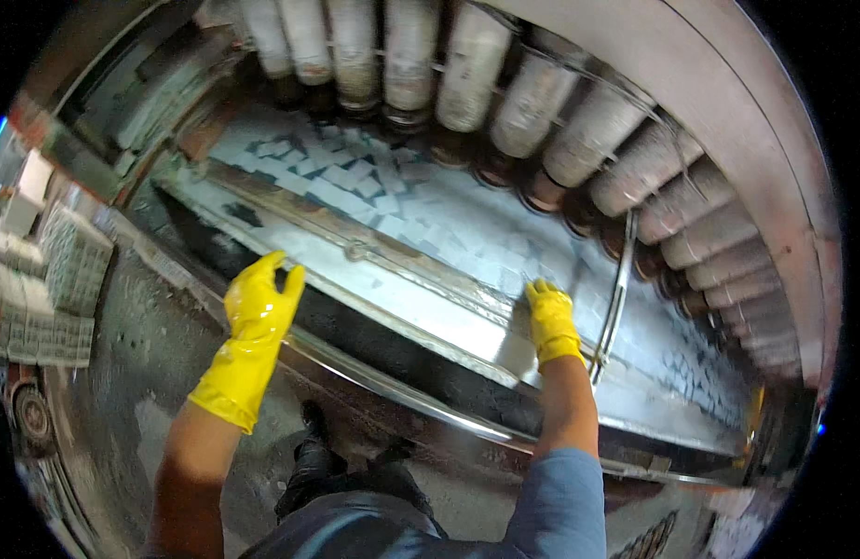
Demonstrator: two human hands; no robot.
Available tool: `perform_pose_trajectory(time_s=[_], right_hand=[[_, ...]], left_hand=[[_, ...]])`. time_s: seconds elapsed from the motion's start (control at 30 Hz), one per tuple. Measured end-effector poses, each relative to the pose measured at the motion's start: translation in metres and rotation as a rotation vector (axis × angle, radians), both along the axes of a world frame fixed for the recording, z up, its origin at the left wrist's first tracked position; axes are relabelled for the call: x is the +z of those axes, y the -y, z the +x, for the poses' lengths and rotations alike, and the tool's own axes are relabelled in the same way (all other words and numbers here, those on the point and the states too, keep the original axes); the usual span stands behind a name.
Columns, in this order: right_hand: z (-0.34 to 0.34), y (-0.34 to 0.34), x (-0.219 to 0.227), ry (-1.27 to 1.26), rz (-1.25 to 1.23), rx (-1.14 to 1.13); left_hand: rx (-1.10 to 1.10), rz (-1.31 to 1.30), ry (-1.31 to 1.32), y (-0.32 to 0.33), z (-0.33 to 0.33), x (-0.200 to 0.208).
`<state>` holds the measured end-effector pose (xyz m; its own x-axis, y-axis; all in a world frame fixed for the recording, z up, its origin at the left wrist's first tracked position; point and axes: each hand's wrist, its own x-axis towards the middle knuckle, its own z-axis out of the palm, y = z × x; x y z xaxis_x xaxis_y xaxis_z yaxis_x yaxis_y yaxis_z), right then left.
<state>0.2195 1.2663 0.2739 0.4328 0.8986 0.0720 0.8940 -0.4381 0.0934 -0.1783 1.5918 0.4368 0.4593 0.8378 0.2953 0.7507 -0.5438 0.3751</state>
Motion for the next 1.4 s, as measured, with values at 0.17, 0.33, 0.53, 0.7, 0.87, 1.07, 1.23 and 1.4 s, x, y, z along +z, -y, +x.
perform_pose_trajectory(time_s=[0.17,0.33,0.53,0.7,0.87,1.07,1.23,1.4], right_hand=[[0.013,0.011,0.013,-0.095,-0.194,-0.148],[0.017,0.012,0.018,-0.117,-0.255,-0.224],[0.000,0.001,0.055,-0.389,-0.150,-0.214],[-0.117,-0.010,0.198,-1.030,0.041,-0.148],[-0.191,0.006,0.218,-0.806,-0.034,0.088],[-0.195,0.003,0.175,-0.331,0.130,0.071],[-0.190,0.004,0.165,-0.207,0.104,0.062],[-0.187,0.004,0.163,-0.131,0.117,0.054]], left_hand=[[-0.016,0.000,0.035,0.012,0.021,-0.010],[-0.015,0.053,0.060,0.016,0.035,-0.020],[-0.008,-0.047,0.016,0.019,0.047,-0.017],[-0.011,-0.082,0.018,0.017,0.056,-0.021],[-0.021,-0.132,-0.008,0.014,0.072,-0.020],[-0.029,-0.172,-0.011,0.010,0.086,-0.019],[-0.027,-0.167,-0.015,0.011,0.096,-0.021],[-0.031,-0.114,0.019,0.012,0.104,-0.030]])
